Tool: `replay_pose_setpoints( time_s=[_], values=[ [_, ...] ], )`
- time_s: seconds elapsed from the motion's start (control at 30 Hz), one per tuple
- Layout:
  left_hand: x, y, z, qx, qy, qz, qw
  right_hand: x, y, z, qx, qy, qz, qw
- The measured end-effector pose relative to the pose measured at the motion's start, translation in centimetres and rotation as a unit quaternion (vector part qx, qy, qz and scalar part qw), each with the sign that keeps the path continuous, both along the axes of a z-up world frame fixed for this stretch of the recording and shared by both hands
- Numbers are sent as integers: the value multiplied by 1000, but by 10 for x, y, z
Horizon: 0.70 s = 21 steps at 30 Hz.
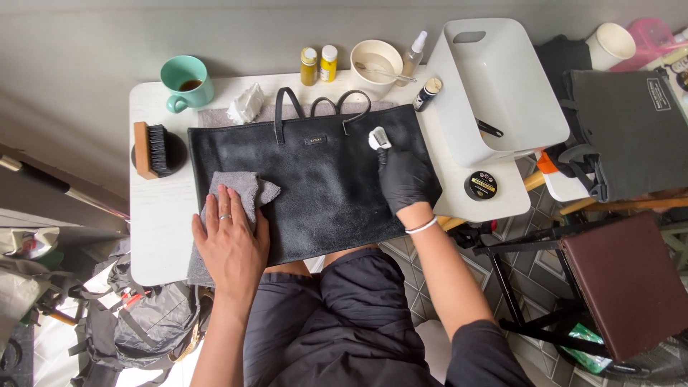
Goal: Cleaning and conditioning a black leather tote bag using a brush and a cloth on a workbench.
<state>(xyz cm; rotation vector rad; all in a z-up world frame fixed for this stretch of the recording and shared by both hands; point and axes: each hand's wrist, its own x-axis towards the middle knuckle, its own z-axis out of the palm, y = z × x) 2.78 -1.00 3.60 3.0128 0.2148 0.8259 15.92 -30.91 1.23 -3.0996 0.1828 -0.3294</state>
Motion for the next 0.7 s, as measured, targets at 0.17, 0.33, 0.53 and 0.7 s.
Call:
replay_pose_setpoints(
  time_s=[0.17,0.33,0.53,0.7],
  values=[
    [0,2,-1,-9,7,4,1000,-30,42,12,12,37,21,999],
    [-1,1,-2,-13,7,3,1000,-102,69,73,61,85,22,994],
    [-2,2,-4,-13,8,7,1000,-135,2,31,87,106,23,990],
    [-2,2,-7,-23,17,7,1000,-116,-23,22,47,47,-8,998]
  ],
)
